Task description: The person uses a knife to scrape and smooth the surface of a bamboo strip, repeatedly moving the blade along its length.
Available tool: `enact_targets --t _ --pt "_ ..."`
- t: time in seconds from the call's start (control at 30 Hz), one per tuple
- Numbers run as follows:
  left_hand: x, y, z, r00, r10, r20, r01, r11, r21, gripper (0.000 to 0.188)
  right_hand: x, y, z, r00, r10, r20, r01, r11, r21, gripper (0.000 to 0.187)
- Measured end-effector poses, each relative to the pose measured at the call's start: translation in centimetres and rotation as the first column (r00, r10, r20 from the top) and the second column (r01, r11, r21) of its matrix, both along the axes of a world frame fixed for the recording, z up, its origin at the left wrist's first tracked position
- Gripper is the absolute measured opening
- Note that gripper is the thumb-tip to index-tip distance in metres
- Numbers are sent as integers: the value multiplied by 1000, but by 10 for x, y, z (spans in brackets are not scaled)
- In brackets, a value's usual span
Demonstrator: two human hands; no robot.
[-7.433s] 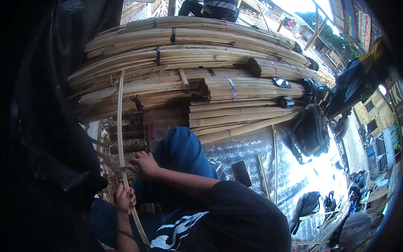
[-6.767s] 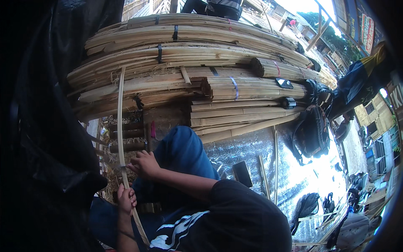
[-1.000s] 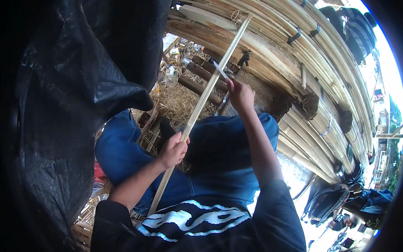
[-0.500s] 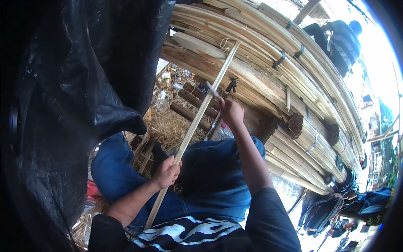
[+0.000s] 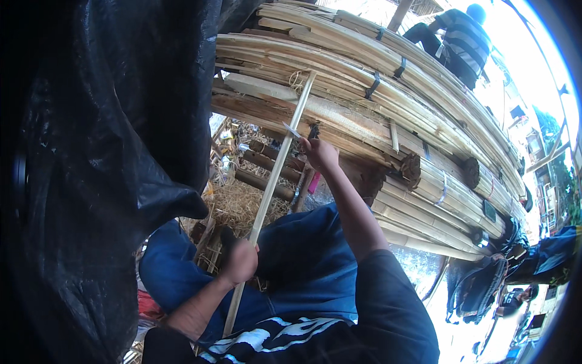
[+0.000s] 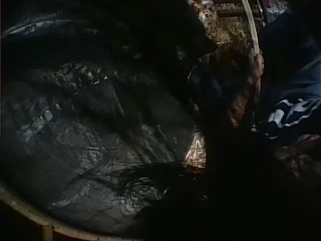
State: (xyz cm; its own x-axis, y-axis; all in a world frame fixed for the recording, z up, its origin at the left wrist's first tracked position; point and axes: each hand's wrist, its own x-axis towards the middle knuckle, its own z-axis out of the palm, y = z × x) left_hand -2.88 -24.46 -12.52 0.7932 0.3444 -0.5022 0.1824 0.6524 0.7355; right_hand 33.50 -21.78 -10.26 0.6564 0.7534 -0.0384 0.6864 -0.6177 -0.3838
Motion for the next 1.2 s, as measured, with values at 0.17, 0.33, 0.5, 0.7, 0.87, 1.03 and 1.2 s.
enact_targets --t 0.17,0.33,0.5,0.7,0.87,1.03,1.2 --pt "-11 -3 -6 1000 23 -11 -22 999 27 6 -40 -12 -21 992 108 -60 -101 989 106 47" --pt "-6 -2 -8 1000 -26 -16 26 1000 0 6 0 8 -18 997 -82 -10 82 996 22 52" --pt "-9 -1 -10 1000 -9 -3 9 1000 -18 6 -21 9 -29 995 96 -6 -93 980 178 58" --pt "-10 1 -12 1000 -20 -13 20 1000 6 6 -13 18 -23 994 58 91 -64 996 68 60" --pt "-6 0 -9 1000 -14 -21 13 1000 -9 4 10 24 1 995 80 54 -73 991 -115 57" --pt "-9 -2 -21 999 2 -34 -5 997 -73 5 -1 8 -9 989 131 72 -133 990 37 58" --pt "-12 0 -14 999 -5 -46 3 1000 -27 6 -9 23 -12 987 96 130 -84 992 -97 59"
